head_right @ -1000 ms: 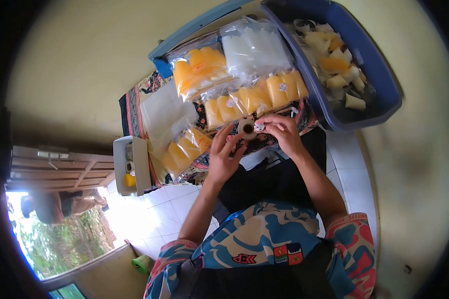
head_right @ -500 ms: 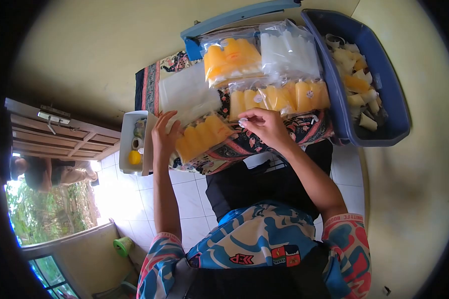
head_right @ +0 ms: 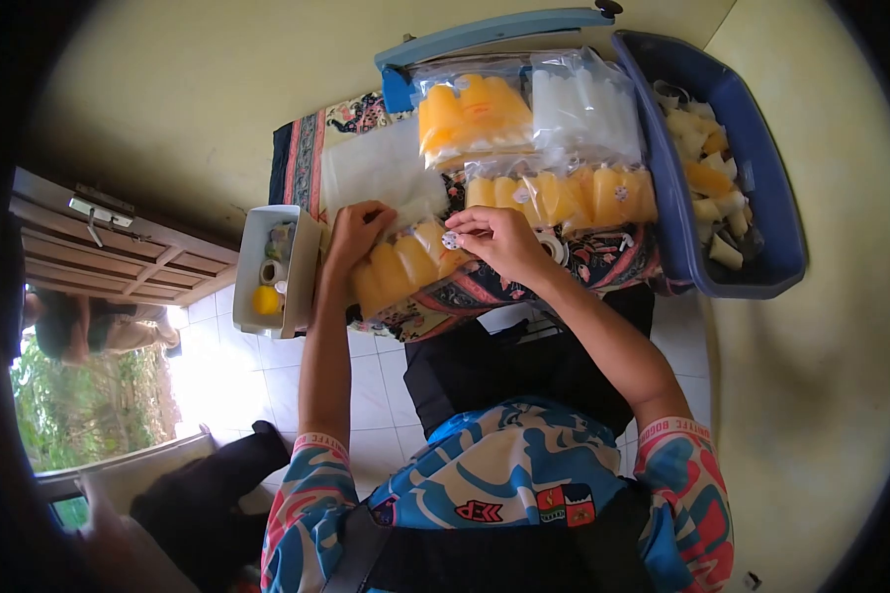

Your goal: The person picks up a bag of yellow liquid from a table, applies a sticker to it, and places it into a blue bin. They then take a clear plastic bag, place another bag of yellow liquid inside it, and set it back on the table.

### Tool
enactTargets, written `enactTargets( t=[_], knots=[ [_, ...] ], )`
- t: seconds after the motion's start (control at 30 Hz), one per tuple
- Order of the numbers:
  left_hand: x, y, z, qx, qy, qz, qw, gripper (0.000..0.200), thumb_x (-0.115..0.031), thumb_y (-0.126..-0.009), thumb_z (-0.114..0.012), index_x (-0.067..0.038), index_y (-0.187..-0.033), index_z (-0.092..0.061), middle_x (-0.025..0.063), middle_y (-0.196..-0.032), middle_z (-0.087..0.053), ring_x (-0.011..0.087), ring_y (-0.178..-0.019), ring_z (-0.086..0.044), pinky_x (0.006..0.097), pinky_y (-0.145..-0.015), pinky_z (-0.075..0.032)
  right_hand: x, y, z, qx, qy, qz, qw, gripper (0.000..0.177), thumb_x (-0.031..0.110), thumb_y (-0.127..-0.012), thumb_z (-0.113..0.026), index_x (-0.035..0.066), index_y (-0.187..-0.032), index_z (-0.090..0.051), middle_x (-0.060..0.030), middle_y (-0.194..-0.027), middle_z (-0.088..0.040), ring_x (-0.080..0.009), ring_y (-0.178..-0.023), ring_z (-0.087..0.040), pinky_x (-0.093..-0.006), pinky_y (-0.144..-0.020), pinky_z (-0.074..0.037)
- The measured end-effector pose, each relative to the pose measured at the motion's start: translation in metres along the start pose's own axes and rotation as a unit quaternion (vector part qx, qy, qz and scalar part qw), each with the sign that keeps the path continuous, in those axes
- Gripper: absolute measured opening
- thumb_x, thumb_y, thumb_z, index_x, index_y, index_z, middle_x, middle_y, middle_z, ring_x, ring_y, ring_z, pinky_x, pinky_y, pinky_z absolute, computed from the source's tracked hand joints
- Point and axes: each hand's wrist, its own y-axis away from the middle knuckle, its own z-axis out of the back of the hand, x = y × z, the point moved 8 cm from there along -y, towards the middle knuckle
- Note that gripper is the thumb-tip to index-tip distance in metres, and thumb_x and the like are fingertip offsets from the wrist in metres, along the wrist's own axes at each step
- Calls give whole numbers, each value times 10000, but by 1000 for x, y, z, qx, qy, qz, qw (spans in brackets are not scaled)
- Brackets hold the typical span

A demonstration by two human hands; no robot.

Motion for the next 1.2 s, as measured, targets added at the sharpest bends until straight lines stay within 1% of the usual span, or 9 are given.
enactTargets(
  t=[0.03,0.13,0.43,0.53,0.63,0.73,0.93,0.97,1.2],
  knots=[
    [1,1,0,2,11,23,1000,219,-194,-847,-698,13,-918,-715,127,-703,-674,154,-611,-615,312,-577,-484,0,-2,-2,-4,0,6,1000,233,7,-882,-639,-41,-1109,-664,-119,-979,-722,-141,-923,-687,-255,-823,-534],
    [1,-3,0,-20,2,-57,998,232,-218,-856,-694,6,-914,-718,124,-680,-660,146,-561,-595,324,-547,-478,1,-6,-8,-8,-7,7,1000,215,11,-873,-649,-47,-1079,-675,-117,-949,-732,-136,-896,-692,-252,-797,-536],
    [2,-6,-2,-4,-25,-47,999,257,-247,-874,-680,7,-850,-707,108,-577,-595,162,-466,-551,336,-475,-443,-7,-12,-19,23,-55,-47,997,182,4,-865,-661,-53,-1037,-672,-85,-927,-713,-120,-871,-678,-234,-790,-529],
    [4,-4,-1,27,-33,9,999,258,-234,-883,-675,23,-895,-687,97,-682,-620,115,-638,-547,300,-612,-453,-7,-11,-23,28,-64,-58,996,170,-1,-866,-662,-61,-1024,-665,-77,-927,-701,-119,-878,-675,-233,-804,-527],
    [-5,-1,6,-26,40,-20,999,222,-203,-890,-672,11,-946,-688,100,-782,-657,134,-731,-591,296,-685,-471,-4,-10,-23,17,-73,-43,996,144,2,-867,-664,-57,-998,-663,-70,-923,-695,-115,-869,-671,-236,-804,-523],
    [-43,17,26,-133,-48,-156,978,200,-176,-897,-669,-1,-992,-686,92,-882,-675,165,-829,-615,305,-754,-476,-3,-10,-22,7,-94,-35,995,126,6,-872,-665,-46,-986,-659,-63,-926,-688,-106,-873,-662,-234,-816,-516],
    [-81,64,17,-143,40,-147,978,193,-163,-897,-672,-5,-1008,-688,86,-919,-691,177,-871,-631,311,-814,-466,-3,-6,-21,-35,-164,-29,985,112,20,-891,-662,-23,-994,-645,-38,-955,-664,-94,-914,-633,-227,-848,-502],
    [-73,69,5,-127,126,-101,979,195,-164,-891,-681,-2,-1001,-689,78,-921,-698,170,-879,-634,310,-832,-457,-5,-6,-21,-42,-167,-23,985,109,22,-895,-661,-19,-994,-643,-34,-962,-658,-94,-920,-628,-227,-853,-501],
    [-84,84,-29,-99,132,-69,984,153,-133,-873,-696,-13,-967,-689,55,-943,-694,146,-890,-622,291,-809,-446,-1,2,-29,-44,-260,22,964,82,-6,-901,-645,-20,-980,-628,-51,-977,-645,-101,-926,-631,-234,-851,-521]
  ],
)
